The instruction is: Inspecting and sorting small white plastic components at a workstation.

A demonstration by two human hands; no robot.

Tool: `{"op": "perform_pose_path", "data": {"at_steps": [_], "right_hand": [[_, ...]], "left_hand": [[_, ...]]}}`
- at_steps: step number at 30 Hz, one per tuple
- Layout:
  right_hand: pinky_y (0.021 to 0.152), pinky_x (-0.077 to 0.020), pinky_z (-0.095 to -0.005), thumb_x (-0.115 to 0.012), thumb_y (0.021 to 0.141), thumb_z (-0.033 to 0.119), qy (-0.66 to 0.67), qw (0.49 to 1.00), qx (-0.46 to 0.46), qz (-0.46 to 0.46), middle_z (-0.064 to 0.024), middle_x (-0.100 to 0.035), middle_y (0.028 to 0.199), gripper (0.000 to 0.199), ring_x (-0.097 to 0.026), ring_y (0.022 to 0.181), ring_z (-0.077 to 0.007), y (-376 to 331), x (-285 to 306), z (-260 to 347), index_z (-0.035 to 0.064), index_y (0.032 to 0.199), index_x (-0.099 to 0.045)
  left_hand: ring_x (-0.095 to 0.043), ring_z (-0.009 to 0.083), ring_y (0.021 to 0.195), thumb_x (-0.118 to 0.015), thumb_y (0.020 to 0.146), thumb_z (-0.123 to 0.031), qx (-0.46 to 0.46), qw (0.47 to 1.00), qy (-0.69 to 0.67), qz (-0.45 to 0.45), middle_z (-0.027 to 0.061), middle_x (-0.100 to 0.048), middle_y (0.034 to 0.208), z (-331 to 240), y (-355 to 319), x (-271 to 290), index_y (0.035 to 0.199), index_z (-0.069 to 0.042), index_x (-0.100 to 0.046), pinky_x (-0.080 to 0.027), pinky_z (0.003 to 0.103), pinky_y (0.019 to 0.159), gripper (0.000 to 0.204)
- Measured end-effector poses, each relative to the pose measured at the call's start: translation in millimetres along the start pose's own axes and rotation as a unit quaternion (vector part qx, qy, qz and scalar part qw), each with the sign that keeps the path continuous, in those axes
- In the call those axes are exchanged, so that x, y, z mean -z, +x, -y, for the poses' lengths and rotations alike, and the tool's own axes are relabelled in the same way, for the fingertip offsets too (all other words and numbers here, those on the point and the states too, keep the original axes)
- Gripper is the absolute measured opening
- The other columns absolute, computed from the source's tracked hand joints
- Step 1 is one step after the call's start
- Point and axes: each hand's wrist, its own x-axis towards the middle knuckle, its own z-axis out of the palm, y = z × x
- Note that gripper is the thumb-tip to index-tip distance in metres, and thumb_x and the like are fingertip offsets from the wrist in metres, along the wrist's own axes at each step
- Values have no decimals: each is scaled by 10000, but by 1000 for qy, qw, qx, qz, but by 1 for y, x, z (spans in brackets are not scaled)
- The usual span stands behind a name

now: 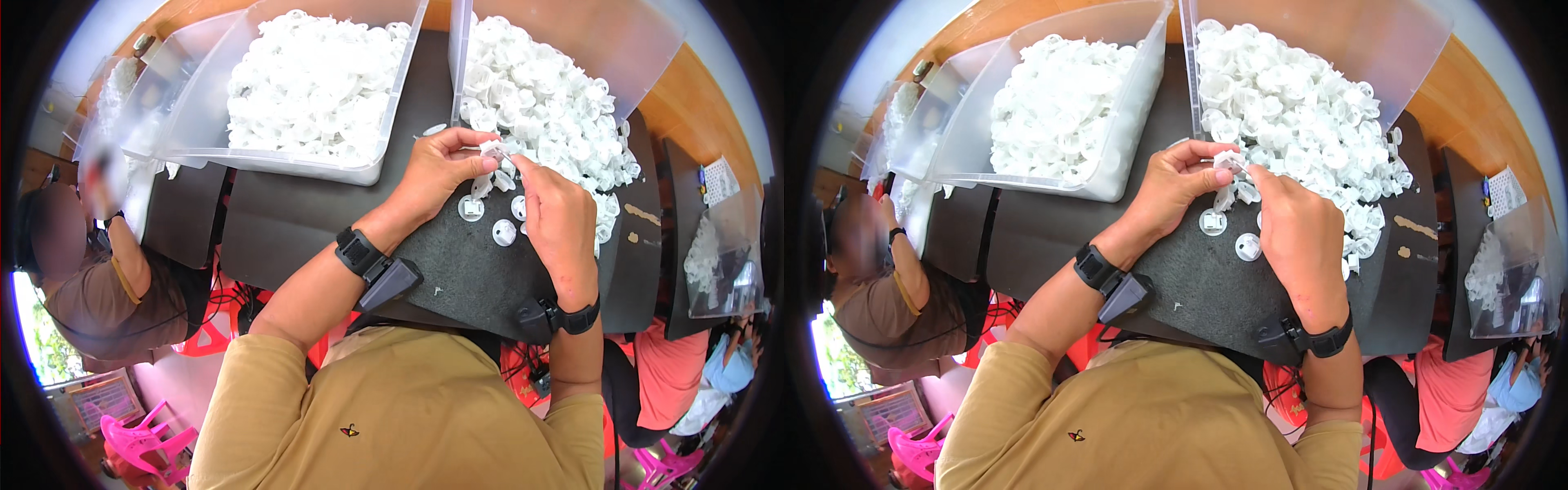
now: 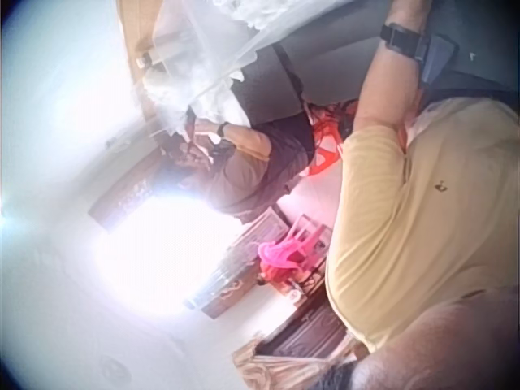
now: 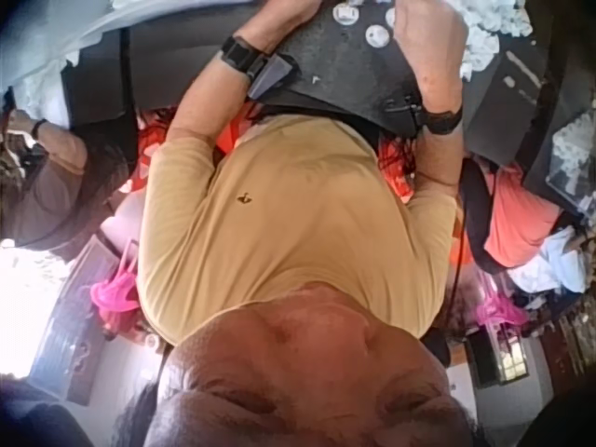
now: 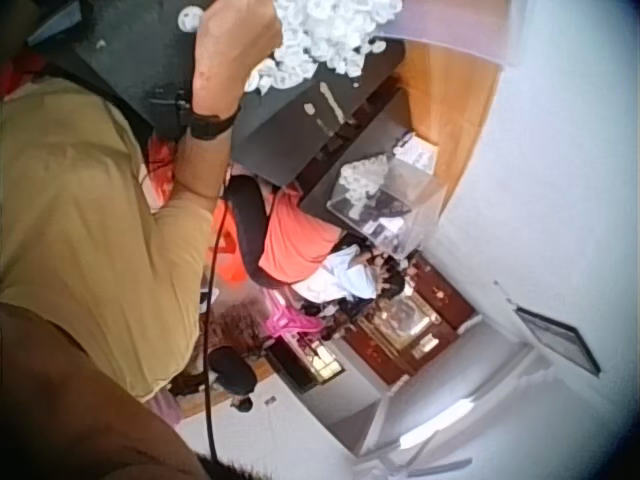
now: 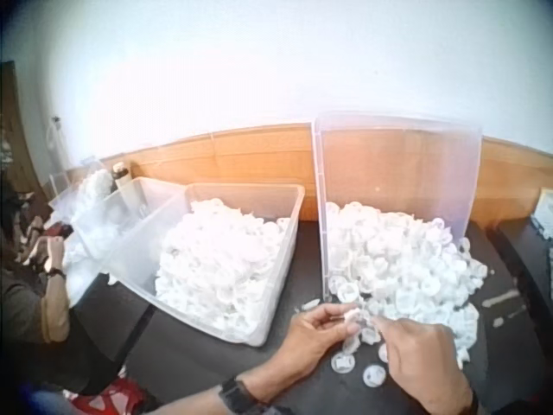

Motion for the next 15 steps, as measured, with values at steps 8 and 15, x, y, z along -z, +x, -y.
{"op": "perform_pose_path", "data": {"at_steps": [8,15], "right_hand": [[531,-426,-308,-710,759,127,189,954,-201,116,-124,-591,596,156,-582,545,-213,2,34,-19,19,861,-664],[582,-460,-351,-738,719,158,178,945,-122,245,-119,-618,644,202,-602,581,-262,-1,36,-11,37,866,-671]], "left_hand": [[-626,184,1010,-722,799,-1,-104,992,67,7,120,-640,1095,-36,-24,-26,1120,16,-597,-535,311,863,345],[-620,235,1032,-728,731,69,-494,792,354,-62,179,-630,1140,-155,-68,-8,1063,-16,-634,-511,288,850,355]]}}
